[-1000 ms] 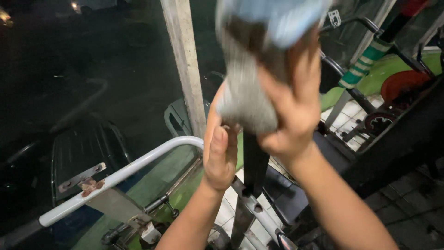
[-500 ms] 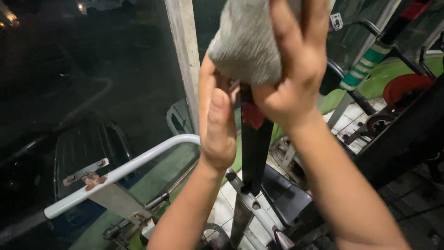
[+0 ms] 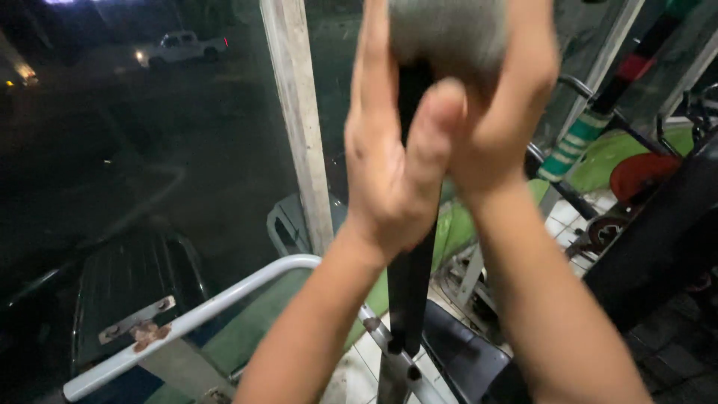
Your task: Wiping down various pieces of gym equipment and workout machines with a cloth.
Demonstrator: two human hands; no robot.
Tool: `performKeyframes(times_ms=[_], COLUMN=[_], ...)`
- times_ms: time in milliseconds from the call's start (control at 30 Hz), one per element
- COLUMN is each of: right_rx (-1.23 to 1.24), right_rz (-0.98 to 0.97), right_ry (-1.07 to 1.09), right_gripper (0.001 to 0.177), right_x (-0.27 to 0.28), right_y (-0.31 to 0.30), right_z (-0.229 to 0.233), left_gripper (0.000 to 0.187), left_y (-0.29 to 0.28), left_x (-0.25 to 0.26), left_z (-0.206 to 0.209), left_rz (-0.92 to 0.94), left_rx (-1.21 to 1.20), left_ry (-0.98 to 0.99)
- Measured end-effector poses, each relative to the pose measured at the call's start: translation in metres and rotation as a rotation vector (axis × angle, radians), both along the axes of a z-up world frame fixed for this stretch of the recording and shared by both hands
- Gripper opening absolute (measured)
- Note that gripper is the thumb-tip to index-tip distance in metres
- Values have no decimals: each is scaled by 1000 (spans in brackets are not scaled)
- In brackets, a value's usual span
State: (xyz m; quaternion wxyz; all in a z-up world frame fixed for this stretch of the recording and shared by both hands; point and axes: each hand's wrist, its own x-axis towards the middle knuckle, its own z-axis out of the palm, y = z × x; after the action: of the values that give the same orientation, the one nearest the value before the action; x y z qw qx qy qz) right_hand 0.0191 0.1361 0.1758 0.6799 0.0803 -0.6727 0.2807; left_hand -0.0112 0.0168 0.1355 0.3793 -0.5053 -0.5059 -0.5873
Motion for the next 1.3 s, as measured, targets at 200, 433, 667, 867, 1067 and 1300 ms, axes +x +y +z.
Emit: performKeyframes(times_ms=[200, 433, 667, 867, 1067, 1300], right_rx=[253, 275, 318, 100, 513, 660], right_rz=[195, 208, 113, 41, -130, -236], right_ry=[164, 174, 235, 131, 6, -341], right_gripper=[79, 64, 51, 26, 38, 46], right_x=[7, 13, -11, -26, 42, 58], right_y=[-4, -11, 16, 35, -22, -26], right_z=[-31, -4, 0, 7, -37, -145], left_gripper=[77, 71, 66, 69, 68, 69], left_y=[11, 5, 10, -9, -13, -13], left_x=[-4, -6, -10, -2, -4, -7], left_z=[-8, 15, 3, 4, -62, -153], left_rz=[-305, -33, 86, -32, -481, -422], left_rx=[91, 5, 71, -49, 210, 185], left_ry=[-9, 12, 90, -24, -150, -353])
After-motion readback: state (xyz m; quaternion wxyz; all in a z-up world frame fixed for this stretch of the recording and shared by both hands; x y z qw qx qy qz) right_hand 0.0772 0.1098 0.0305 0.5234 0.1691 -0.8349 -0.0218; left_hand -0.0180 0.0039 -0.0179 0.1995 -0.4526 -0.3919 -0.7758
